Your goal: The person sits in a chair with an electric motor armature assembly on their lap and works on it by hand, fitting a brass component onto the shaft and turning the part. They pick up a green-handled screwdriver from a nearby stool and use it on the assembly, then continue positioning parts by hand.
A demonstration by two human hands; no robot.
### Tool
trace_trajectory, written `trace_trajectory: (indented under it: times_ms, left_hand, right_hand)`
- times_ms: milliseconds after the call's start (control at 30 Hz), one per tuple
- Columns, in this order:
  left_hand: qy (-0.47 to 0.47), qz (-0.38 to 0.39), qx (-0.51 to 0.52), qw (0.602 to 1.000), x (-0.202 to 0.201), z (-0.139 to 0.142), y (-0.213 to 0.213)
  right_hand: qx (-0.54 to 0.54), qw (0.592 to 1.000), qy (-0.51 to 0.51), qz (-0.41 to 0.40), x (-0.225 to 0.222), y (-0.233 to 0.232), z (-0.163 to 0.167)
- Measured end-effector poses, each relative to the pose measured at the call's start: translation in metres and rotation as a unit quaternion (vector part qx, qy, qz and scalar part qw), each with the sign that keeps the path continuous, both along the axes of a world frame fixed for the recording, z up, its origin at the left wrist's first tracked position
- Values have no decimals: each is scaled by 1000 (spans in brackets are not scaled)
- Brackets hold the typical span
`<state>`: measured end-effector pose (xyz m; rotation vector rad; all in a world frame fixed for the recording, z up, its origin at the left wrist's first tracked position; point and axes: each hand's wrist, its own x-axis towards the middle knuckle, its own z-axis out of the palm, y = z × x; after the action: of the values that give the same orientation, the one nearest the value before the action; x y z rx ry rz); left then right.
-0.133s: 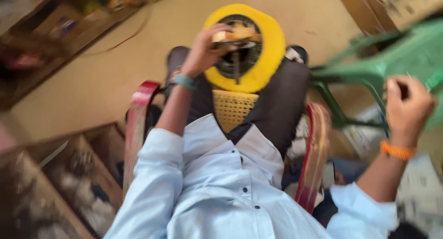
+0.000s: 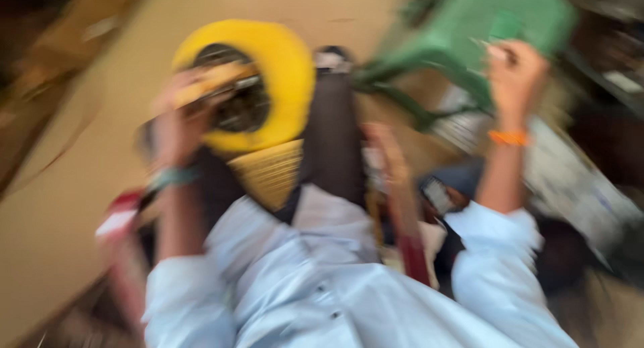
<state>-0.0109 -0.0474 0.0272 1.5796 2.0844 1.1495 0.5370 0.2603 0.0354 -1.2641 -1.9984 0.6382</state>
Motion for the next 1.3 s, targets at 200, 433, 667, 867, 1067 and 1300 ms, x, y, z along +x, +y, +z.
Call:
trace_trajectory:
  times_ms: [200, 433, 667, 867, 1067, 1300]
  left_hand:
    - [-34, -24, 33, 999, -8, 17, -2]
    - [-101, 15, -21, 995, -10, 8, -3]
    - [-250, -7, 66, 966, 16, -5, 12]
    - [-153, -13, 58, 986, 29, 25, 32]
    - [-136, -35, 86, 986, 33, 35, 42]
    - [-155, -69, 99, 981, 34, 36, 50]
  right_hand:
    - [-121, 974, 32, -189, 38, 15, 1]
    - [-56, 967, 2, -250, 17, 65, -31]
    - [-46, 952, -223, -205, -20, 115, -40]
    - [-214, 947, -13, -239, -20, 135, -43]
    - [-288, 921, 263, -26, -14, 96, 18]
    - [-226, 881, 315, 269, -131, -47, 131]
